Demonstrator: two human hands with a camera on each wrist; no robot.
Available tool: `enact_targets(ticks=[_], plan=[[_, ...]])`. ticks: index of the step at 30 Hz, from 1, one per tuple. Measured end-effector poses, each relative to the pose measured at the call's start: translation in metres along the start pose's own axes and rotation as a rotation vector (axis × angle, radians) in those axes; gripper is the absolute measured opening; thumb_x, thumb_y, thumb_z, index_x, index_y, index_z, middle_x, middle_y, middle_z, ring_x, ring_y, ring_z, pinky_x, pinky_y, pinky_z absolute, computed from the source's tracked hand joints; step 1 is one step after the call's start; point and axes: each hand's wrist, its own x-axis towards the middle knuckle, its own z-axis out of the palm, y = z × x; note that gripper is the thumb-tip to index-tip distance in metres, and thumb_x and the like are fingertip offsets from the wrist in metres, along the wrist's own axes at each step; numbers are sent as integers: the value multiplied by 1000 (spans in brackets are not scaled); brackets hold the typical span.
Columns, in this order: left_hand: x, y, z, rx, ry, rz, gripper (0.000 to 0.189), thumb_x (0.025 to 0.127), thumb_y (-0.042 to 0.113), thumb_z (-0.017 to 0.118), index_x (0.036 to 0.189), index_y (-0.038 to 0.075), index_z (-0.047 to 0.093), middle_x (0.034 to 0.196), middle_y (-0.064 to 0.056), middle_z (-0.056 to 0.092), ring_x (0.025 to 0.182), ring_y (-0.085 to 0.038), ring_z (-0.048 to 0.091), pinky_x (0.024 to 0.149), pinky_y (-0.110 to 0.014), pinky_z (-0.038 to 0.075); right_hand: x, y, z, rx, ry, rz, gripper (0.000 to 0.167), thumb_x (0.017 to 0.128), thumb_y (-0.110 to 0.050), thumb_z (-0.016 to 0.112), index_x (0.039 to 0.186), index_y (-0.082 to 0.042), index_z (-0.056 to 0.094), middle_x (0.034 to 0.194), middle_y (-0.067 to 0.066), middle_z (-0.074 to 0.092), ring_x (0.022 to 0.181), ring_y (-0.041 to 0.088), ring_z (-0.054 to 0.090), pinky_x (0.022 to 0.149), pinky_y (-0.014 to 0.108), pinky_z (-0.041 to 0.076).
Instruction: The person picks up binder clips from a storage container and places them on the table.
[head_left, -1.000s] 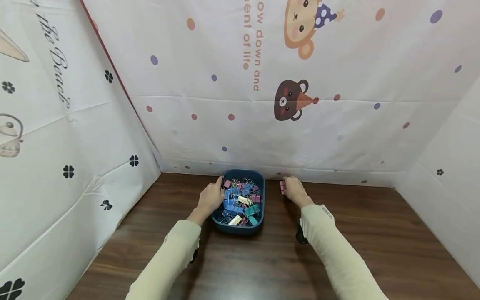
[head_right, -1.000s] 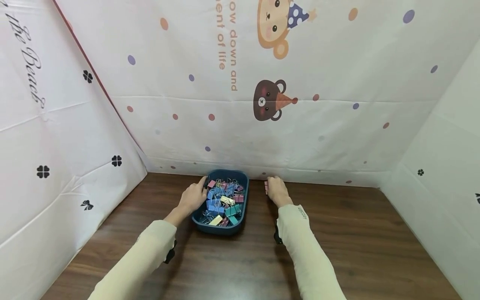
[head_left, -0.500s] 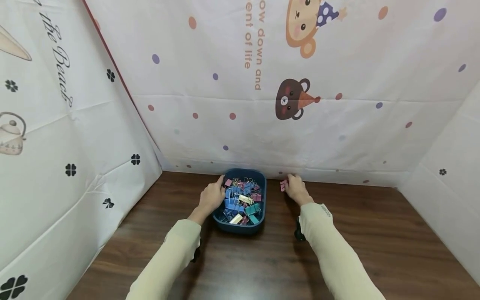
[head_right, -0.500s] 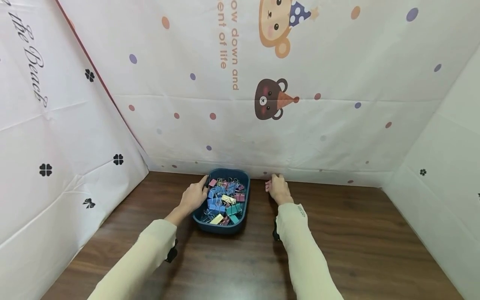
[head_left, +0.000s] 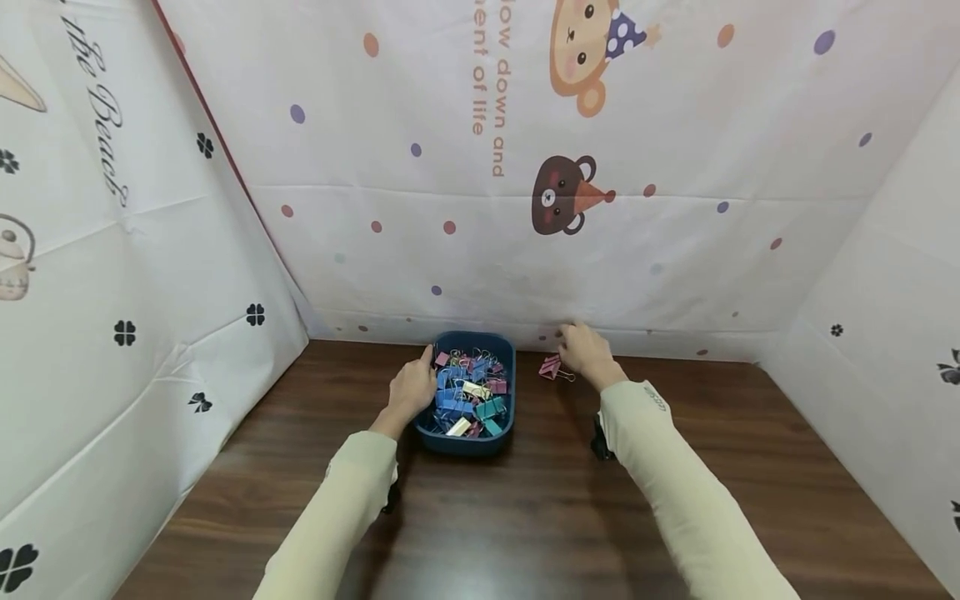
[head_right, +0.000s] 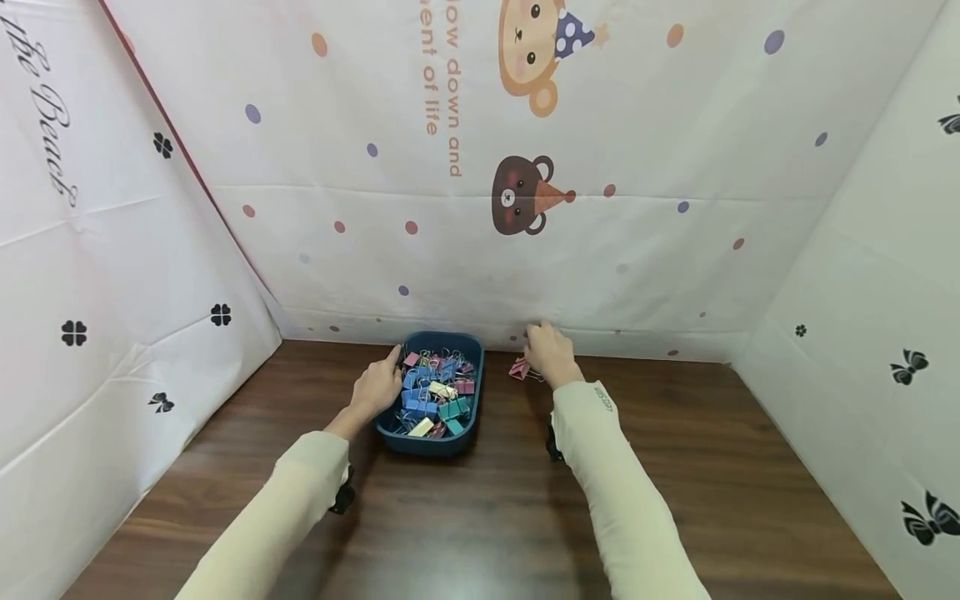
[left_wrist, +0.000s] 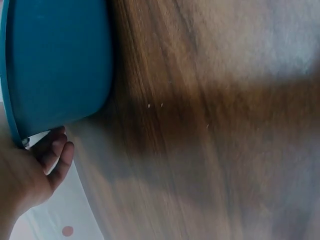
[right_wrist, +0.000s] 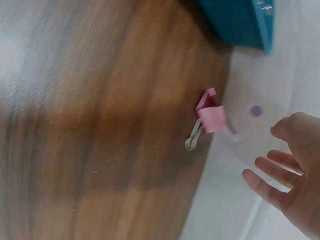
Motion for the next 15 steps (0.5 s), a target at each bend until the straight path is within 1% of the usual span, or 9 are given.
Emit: enact_targets(ticks=[2,3,5,7,9,11,14,15], plan=[[-1,1,0,-15,3,-5,53,106,14,48,157,6,37,99,-21,70,67,-24,57,53,-35,42,1,-9,-8,8,14,-14,34,98,-9,55,129,-2,67,135,22,61,116,41,66,91,56,56],[-1,2,0,-21,3,-6,53,106,14,48,157,5,37,103,-22,71,71,-25,60,55,-36,46,1,-13,-10,11,9,-23,33,99,-9,55,127,-3,68,134,20,64,116,39,66,92,55,56],[-3,3,1,-20,16,-5,53,105,14,48,156,4,38,114,-22,71,81,-27,65,62,-41,54,0,-22,-14,-2,-23,-45,31,99,-10,54,124,-3,70,127,19,69,113,38,68,91,54,57],[-3,3,1,-10,33,-4,53,104,14,50,155,3,39,120,-22,70,89,-29,69,69,-46,58,1,-29,-15,-10,-77,-52,28,100,-13,55,121,-3,72,120,17,73,109,35,70,90,53,58],[-2,3,2,5,36,-4,54,104,13,50,155,3,39,118,-22,71,91,-30,69,72,-48,59,0,-34,-14,-14,-130,-53,28,101,-14,56,119,-3,73,112,15,76,102,32,72,89,52,58],[-1,3,3,24,34,3,55,103,13,51,155,3,38,116,-21,71,91,-30,70,72,-48,59,-1,-38,-12,-4,-161,-58,26,101,-14,56,118,-3,73,103,12,77,90,25,73,85,50,59],[0,2,5,53,30,14,58,100,11,53,155,2,37,111,-20,72,90,-29,70,72,-47,59,-4,-48,-11,30,-168,-102,26,102,-13,56,118,-3,73,94,10,77,70,18,69,80,46,59],[0,2,5,60,31,14,59,99,10,54,155,2,37,110,-20,72,90,-29,70,72,-47,60,-4,-52,-12,41,-168,-123,26,102,-13,56,118,-3,74,94,10,76,67,17,67,80,44,58]])
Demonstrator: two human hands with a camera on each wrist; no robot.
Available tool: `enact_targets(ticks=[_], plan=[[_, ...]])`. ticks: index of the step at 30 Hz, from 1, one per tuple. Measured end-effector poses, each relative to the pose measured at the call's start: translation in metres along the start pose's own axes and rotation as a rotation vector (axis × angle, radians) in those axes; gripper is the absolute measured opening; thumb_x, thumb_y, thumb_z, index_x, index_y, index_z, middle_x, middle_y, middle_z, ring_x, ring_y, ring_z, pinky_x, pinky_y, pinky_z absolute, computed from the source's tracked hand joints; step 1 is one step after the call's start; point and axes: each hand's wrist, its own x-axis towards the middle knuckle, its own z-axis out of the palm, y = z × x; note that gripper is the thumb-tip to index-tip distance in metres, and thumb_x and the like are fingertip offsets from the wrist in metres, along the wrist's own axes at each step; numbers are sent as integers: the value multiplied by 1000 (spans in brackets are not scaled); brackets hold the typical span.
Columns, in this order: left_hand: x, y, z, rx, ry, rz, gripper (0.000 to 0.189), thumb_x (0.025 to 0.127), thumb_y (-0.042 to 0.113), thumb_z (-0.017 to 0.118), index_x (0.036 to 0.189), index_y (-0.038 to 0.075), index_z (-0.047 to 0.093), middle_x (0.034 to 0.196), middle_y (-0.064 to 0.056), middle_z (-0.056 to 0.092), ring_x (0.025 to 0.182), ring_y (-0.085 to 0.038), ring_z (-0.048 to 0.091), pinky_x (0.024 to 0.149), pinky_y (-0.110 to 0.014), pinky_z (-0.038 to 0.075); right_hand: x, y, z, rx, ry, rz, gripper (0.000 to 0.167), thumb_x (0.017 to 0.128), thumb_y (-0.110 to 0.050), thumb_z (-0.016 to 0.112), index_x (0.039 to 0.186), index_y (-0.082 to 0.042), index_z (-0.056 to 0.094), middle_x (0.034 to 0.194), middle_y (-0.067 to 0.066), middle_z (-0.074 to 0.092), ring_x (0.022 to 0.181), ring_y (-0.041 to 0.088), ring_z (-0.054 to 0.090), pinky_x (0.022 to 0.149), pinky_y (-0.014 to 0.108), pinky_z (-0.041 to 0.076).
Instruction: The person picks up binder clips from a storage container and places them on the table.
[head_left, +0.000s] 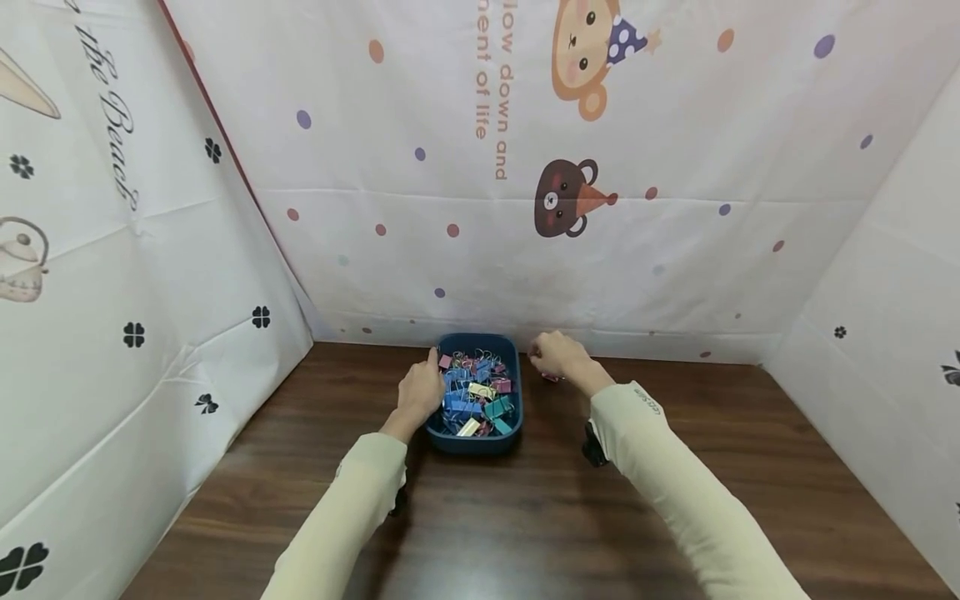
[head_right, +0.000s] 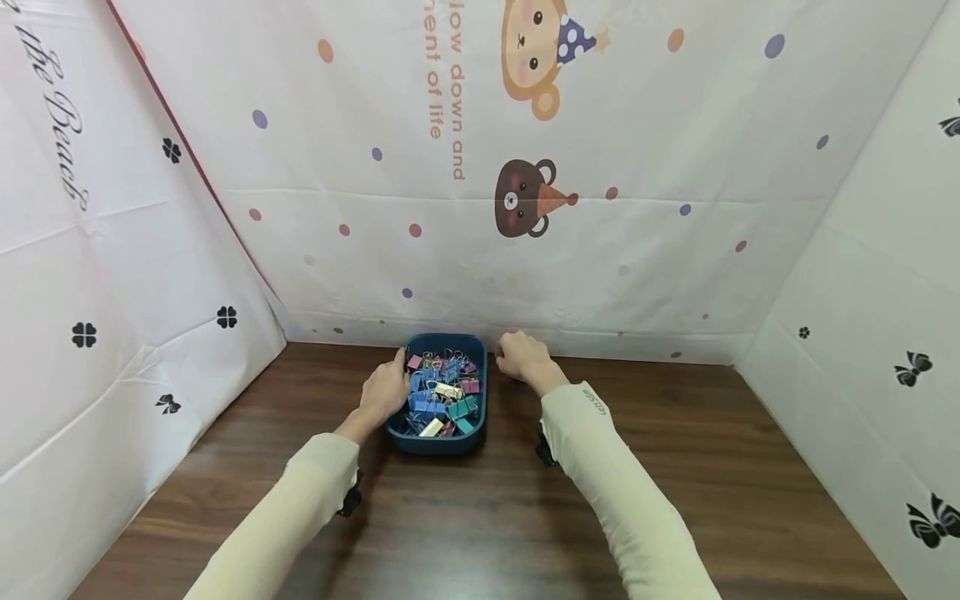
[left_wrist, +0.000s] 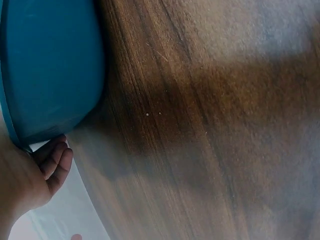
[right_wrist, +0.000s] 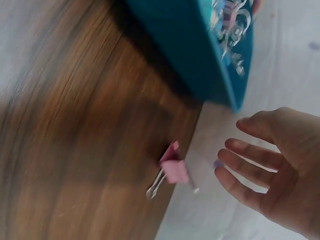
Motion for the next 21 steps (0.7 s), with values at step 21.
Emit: enact_targets(ticks=[21], plan=[[-1,3,6,-47,23,-12,60,97,7,56,153,1,38,106,-20,72,87,-30,69,72,-47,59,3,-59,22,-20,-371,-331,18,93,-4,72,108,-11,79,108,5,76,98,15,69,84,30,59]])
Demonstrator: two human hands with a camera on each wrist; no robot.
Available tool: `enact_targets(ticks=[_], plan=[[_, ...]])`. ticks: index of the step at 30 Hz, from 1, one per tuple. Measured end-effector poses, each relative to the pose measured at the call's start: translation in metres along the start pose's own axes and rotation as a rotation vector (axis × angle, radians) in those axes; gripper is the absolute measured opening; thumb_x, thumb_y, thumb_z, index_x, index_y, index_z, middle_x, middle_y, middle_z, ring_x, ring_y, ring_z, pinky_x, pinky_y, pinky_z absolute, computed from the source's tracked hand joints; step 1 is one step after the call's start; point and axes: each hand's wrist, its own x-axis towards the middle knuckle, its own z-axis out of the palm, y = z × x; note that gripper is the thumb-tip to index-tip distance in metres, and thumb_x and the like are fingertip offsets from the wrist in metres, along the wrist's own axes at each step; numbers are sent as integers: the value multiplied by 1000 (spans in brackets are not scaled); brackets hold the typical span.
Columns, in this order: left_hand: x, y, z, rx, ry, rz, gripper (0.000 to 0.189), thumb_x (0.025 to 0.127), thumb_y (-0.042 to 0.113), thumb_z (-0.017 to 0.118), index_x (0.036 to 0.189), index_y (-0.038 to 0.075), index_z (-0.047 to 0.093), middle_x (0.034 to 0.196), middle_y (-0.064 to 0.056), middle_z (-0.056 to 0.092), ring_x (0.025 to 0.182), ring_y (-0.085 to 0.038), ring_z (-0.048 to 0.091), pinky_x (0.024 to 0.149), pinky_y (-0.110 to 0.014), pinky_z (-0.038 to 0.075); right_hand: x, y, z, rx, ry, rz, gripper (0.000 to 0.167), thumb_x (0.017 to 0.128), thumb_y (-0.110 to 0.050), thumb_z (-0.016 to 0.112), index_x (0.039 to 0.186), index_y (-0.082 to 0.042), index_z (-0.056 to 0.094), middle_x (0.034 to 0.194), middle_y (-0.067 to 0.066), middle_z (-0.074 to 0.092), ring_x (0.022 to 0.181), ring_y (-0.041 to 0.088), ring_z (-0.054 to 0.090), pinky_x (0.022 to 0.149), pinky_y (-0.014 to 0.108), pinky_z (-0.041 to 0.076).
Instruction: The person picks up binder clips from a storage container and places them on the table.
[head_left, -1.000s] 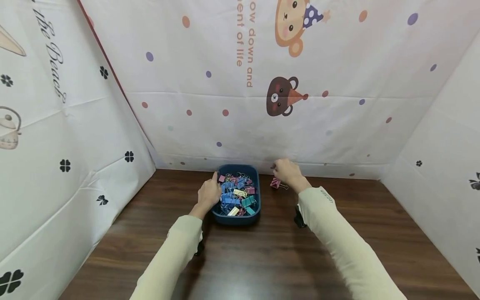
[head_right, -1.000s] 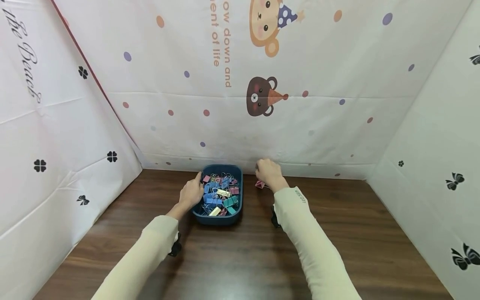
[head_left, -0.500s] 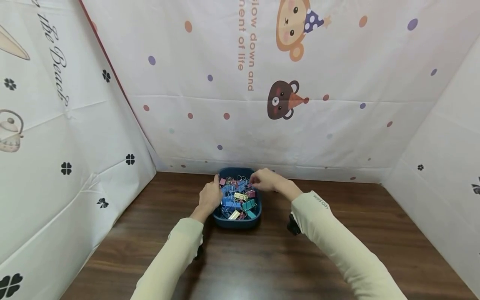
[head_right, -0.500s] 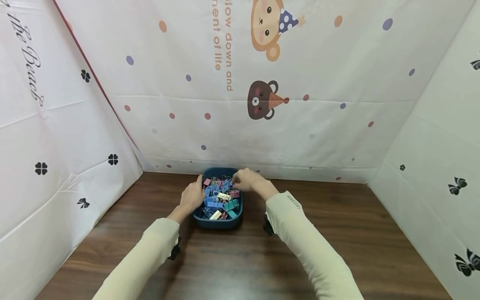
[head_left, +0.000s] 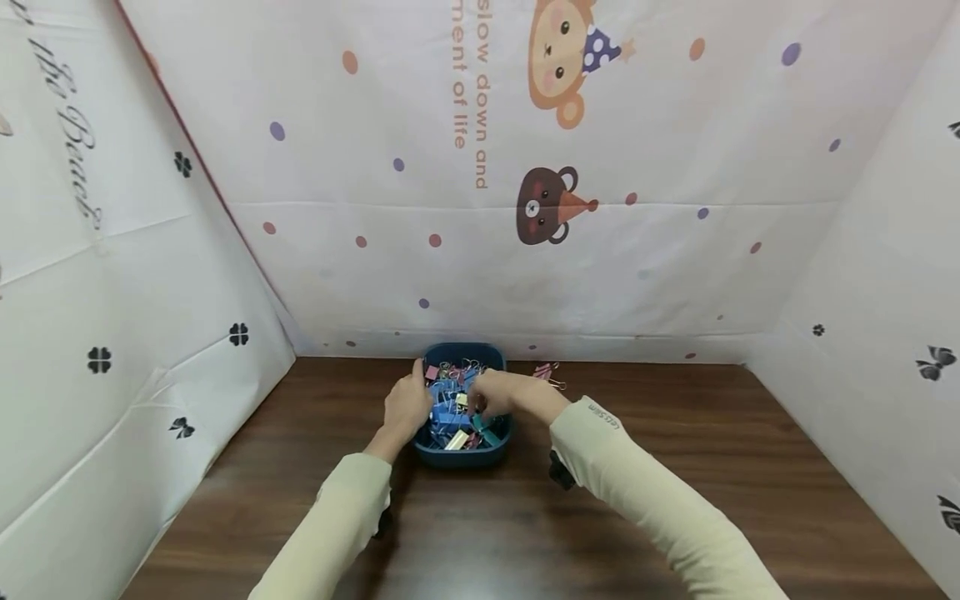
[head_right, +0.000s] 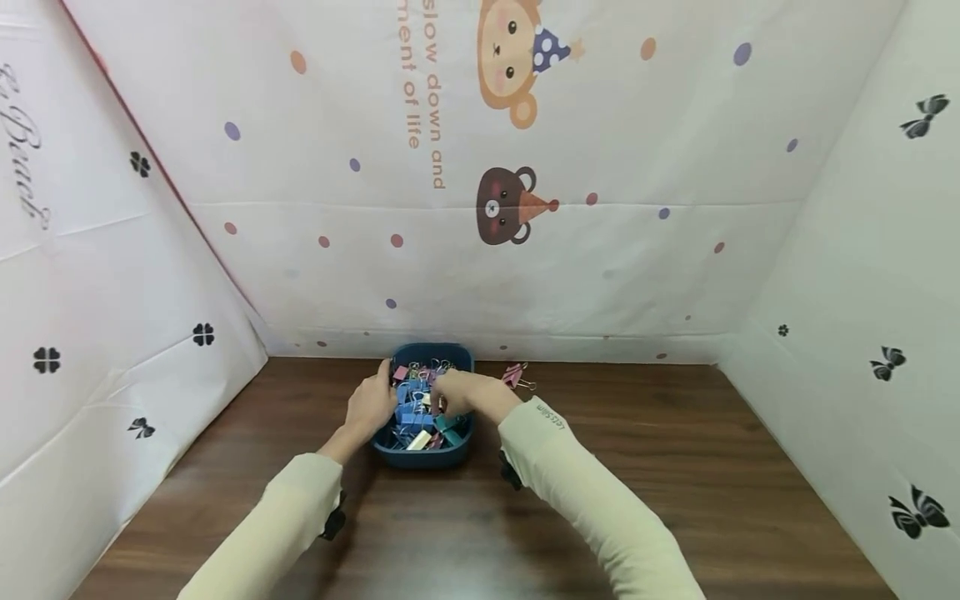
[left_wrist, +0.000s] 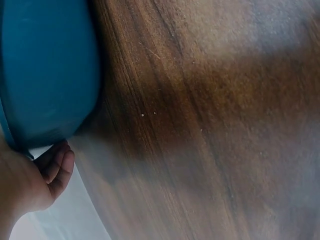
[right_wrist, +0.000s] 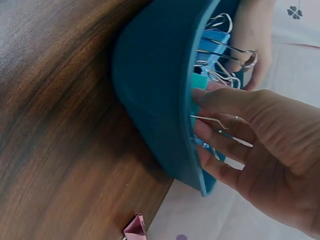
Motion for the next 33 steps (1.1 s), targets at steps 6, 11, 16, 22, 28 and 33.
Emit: enact_targets(ticks=[6,11,16,22,28,33], plan=[[-4,-4,0,10,1,36,60,96,6,57,152,-3,37,102,-21,72,83,-30,69,71,-48,59,5,-2,8,9,9,60,18,87,-4,79,103,-13,77,101,2,73,86,9,63,78,27,58],[-5,-4,1,20,-10,31,60,98,7,56,153,-3,36,103,-21,71,82,-30,70,70,-47,59,6,-1,14,-33,11,53,23,82,-8,85,102,-13,75,100,2,71,86,9,61,79,27,57],[-3,-2,1,36,-9,12,59,99,8,54,154,-2,36,109,-22,71,88,-33,71,75,-48,60,7,1,15,-113,30,29,24,83,-13,86,104,-15,75,105,0,72,89,9,61,82,28,57],[0,-2,1,49,-7,9,60,98,8,55,154,-2,36,110,-24,71,91,-35,72,76,-50,60,9,-4,8,-181,-3,37,24,84,-18,85,107,-16,75,104,-1,72,89,9,62,80,27,57],[1,-1,0,67,-31,-5,63,98,9,57,156,-1,33,110,-23,72,88,-34,72,74,-49,60,11,-16,-8,-215,-99,107,27,86,-19,84,112,-16,76,112,0,72,91,10,64,79,28,58],[-3,0,0,52,-36,-17,64,98,9,59,156,0,33,116,-23,71,91,-32,71,78,-48,60,9,-25,-21,-212,-151,162,25,87,-16,82,111,-16,76,111,-1,71,87,10,60,78,29,57]])
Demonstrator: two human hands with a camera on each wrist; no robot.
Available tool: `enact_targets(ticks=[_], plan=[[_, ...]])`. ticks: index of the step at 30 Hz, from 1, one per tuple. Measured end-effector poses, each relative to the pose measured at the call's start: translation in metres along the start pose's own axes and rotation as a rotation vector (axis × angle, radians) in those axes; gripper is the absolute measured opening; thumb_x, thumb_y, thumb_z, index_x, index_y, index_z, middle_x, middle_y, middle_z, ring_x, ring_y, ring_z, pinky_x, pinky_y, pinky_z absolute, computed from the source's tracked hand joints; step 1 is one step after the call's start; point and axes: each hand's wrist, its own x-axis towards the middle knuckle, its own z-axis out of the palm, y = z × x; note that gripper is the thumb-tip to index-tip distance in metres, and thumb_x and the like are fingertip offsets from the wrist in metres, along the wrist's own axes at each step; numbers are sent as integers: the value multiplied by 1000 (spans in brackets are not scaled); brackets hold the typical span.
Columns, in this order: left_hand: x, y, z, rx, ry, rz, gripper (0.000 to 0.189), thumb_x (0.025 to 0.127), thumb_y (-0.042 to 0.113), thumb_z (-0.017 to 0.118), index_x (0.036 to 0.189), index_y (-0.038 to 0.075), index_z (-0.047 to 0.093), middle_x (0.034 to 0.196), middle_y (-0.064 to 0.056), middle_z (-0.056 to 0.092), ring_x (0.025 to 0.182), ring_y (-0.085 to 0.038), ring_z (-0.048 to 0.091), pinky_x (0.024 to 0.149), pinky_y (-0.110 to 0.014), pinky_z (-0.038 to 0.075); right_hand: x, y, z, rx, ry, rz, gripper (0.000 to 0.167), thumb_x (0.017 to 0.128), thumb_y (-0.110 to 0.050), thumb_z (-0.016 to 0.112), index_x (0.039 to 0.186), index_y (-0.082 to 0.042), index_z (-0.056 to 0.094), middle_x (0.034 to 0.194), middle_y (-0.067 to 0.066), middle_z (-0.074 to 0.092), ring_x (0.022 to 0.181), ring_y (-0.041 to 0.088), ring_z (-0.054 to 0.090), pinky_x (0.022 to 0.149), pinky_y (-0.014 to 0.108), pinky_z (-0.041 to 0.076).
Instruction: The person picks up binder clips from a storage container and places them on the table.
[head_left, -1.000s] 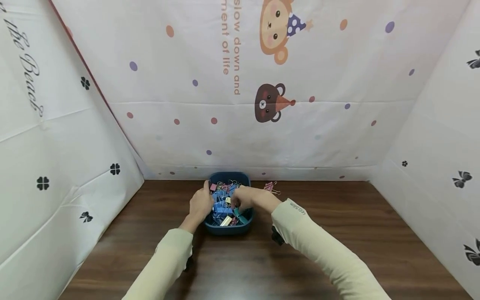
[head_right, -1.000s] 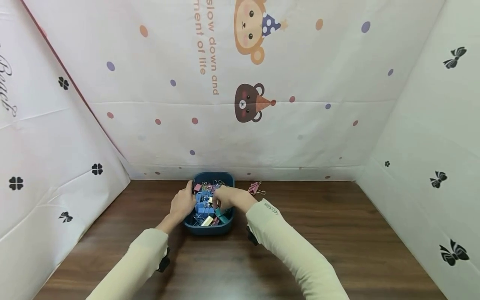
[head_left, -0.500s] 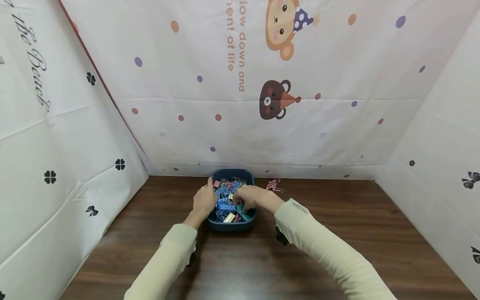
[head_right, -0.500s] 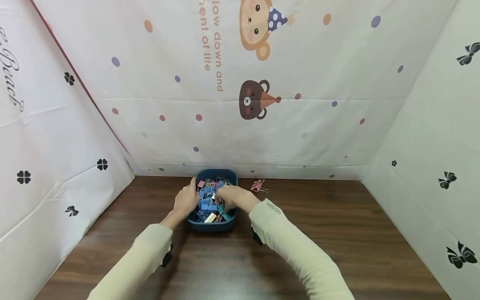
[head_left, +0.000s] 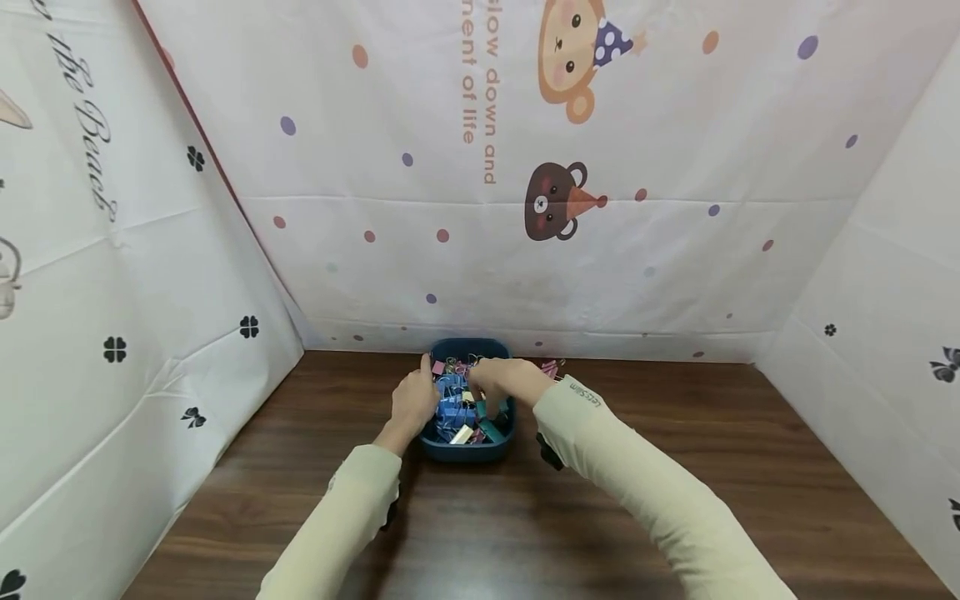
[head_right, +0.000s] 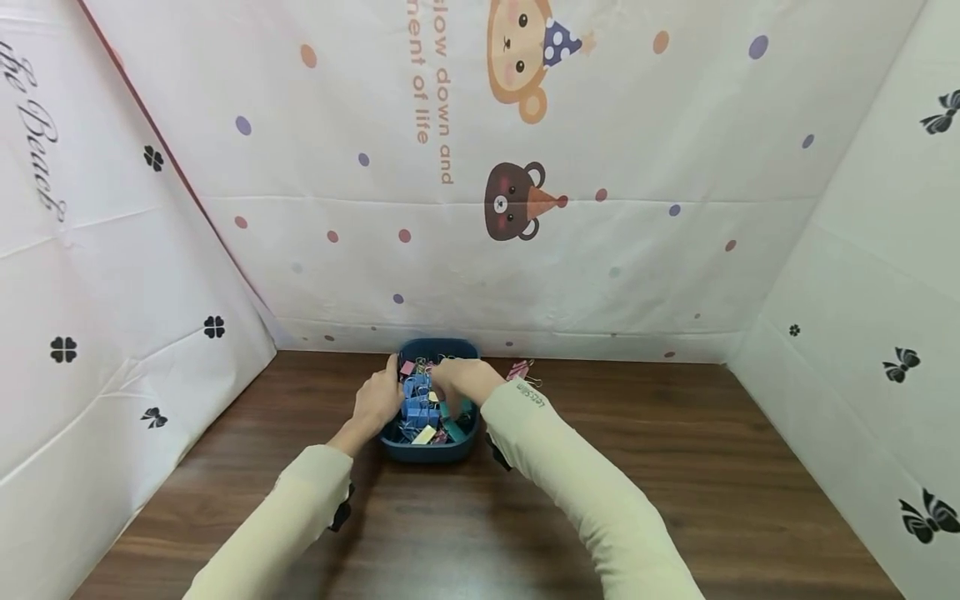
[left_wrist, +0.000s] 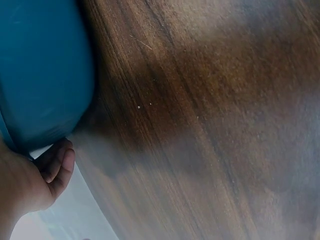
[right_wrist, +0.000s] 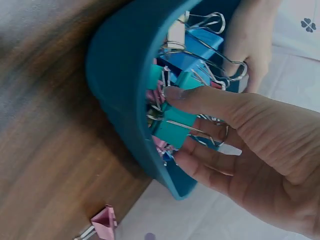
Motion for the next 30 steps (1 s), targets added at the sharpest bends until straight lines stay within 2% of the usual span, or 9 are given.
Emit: enact_targets(ticks=[4,10,13,14,16,19,21,26,30], plan=[[-3,0,4,-5,-10,5,65,98,10,60,156,0,33,115,-23,71,89,-31,71,78,-47,61,-4,1,-6,6,-19,22,22,87,-18,83,106,-16,75,104,-2,69,83,11,59,76,29,57],[-6,0,7,-5,5,4,63,97,9,61,154,-1,36,107,-22,72,85,-31,72,76,-47,61,-9,11,-18,39,37,42,31,89,-21,80,118,-13,73,114,1,68,89,12,59,81,33,56],[-4,-2,6,10,13,4,62,97,9,60,154,0,36,108,-22,72,87,-33,72,75,-48,60,-12,22,-28,74,58,71,9,89,-14,77,96,-9,71,86,0,61,70,11,48,65,29,47],[-4,-3,5,12,11,3,63,97,9,60,154,0,36,109,-22,72,88,-33,72,75,-48,60,-15,26,-30,94,70,87,7,89,-11,76,91,-10,70,82,-1,58,68,11,49,62,28,46],[-3,-3,3,9,6,-1,63,97,9,60,154,0,35,111,-23,72,89,-33,73,76,-48,60,-18,37,-33,119,87,123,28,87,-7,75,70,-13,55,66,-3,39,57,11,35,54,26,33],[-2,-3,1,-3,2,-12,64,97,10,61,155,0,35,115,-23,71,92,-32,72,79,-48,61,-26,55,-32,152,131,177,33,85,-6,78,67,-16,52,63,-5,40,54,10,38,51,23,33],[-1,-3,1,-6,3,-18,65,97,10,62,155,0,35,115,-22,71,91,-31,72,80,-47,61,-29,69,-27,159,145,207,42,86,-6,76,64,-17,42,62,-4,32,55,11,28,52,25,28],[1,-2,1,-3,6,-13,65,97,10,63,155,1,35,114,-21,72,90,-30,72,80,-46,61,-44,97,-9,207,171,288,22,83,3,70,72,-9,56,76,4,55,67,16,45,60,26,43],[1,-2,0,-4,-1,-15,65,98,10,62,155,1,34,115,-21,72,91,-30,72,81,-46,61,-52,112,10,244,160,361,6,82,1,75,85,-4,72,96,13,71,79,22,65,69,33,57]])
